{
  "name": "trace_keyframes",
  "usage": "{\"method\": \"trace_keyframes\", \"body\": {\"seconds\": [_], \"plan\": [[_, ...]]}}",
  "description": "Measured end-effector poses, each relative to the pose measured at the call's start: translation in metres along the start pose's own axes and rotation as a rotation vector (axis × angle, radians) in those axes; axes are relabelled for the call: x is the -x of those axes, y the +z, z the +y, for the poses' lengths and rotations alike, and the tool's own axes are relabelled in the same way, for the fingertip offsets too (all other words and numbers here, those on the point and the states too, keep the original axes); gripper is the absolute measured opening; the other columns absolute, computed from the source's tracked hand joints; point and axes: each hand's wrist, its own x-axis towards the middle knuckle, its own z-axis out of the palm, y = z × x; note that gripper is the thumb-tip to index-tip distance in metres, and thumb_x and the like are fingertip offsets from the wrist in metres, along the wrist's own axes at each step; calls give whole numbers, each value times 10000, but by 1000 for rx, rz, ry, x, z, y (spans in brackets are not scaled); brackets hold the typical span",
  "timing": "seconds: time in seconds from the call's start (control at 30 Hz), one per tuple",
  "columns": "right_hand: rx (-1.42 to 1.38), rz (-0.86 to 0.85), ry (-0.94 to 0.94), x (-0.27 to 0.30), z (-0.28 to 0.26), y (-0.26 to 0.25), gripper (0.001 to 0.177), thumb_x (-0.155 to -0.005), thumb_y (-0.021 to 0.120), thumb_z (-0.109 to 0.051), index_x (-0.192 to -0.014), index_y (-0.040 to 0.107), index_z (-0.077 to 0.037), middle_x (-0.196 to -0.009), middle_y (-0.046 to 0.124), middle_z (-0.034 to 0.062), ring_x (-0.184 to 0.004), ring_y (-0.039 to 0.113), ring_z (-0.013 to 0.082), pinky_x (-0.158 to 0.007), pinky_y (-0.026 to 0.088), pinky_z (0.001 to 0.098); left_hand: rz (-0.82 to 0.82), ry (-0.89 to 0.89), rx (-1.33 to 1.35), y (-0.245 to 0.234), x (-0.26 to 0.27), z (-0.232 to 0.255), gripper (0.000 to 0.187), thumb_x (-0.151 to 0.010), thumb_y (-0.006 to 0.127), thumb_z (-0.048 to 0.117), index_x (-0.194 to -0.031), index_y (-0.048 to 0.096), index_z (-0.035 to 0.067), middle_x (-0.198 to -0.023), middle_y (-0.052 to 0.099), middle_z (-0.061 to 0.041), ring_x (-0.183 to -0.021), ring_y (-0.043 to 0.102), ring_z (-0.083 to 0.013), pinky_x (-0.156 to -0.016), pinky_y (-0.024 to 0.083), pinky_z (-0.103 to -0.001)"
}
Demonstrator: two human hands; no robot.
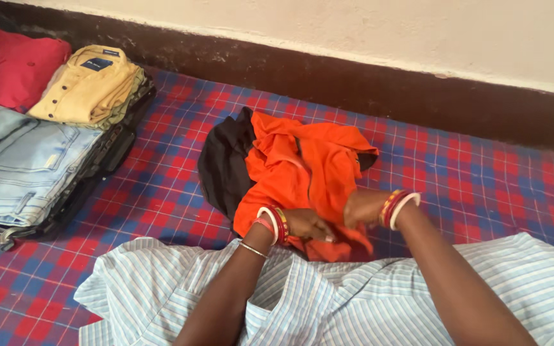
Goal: The person buttons an orange shirt while it lies flat on a patterned surface, handling each button from the top down.
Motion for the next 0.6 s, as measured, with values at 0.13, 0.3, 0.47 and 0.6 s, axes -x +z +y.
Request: {"method": "trace_keyframes", "body": {"seconds": [0.13, 0.3, 0.47, 0.6], "plan": [[12, -67, 291, -8, -29, 12, 451, -871, 788, -463, -826, 746, -16, -659, 637, 97, -669, 579, 258, -645, 472, 425, 417, 124, -309, -10, 4, -6, 329, -920, 686, 360, -1055, 809, 87, -970, 780, -98, -893, 717, -245, -815, 546, -372], [118, 905, 24, -55, -20, 49, 629, -653, 862, -201, -1221, 654, -28, -1111, 624, 269, -981, 626, 444, -828, 523, 473, 892, -51, -549, -6, -1, -13, 735, -655, 875, 204, -1316, 581, 74, -1320, 569, -242, -1113, 620, -450, -892, 519, -496], [81, 546, 140, -75, 25, 81, 676, -712, 741, -101, -1368, 580, -122, -1236, 607, 252, -1153, 580, 432, -951, 504, 472, 560, -402, -620, -4, -27, -50, 971, -794, 724, 86, -1645, 256, 78, -1363, 551, -272, -1135, 651, -412, -908, 554, -467], [266, 286, 310, -72, 28, 76, 297, -854, 663, -243, -1064, 780, -69, -1118, 730, 226, -1109, 700, 383, -965, 556, 453, 426, -368, -618, -3, -29, -32, 401, -877, 708, 325, -1176, 733, 59, -1199, 726, -219, -1127, 682, -363, -970, 535, -445]]}}
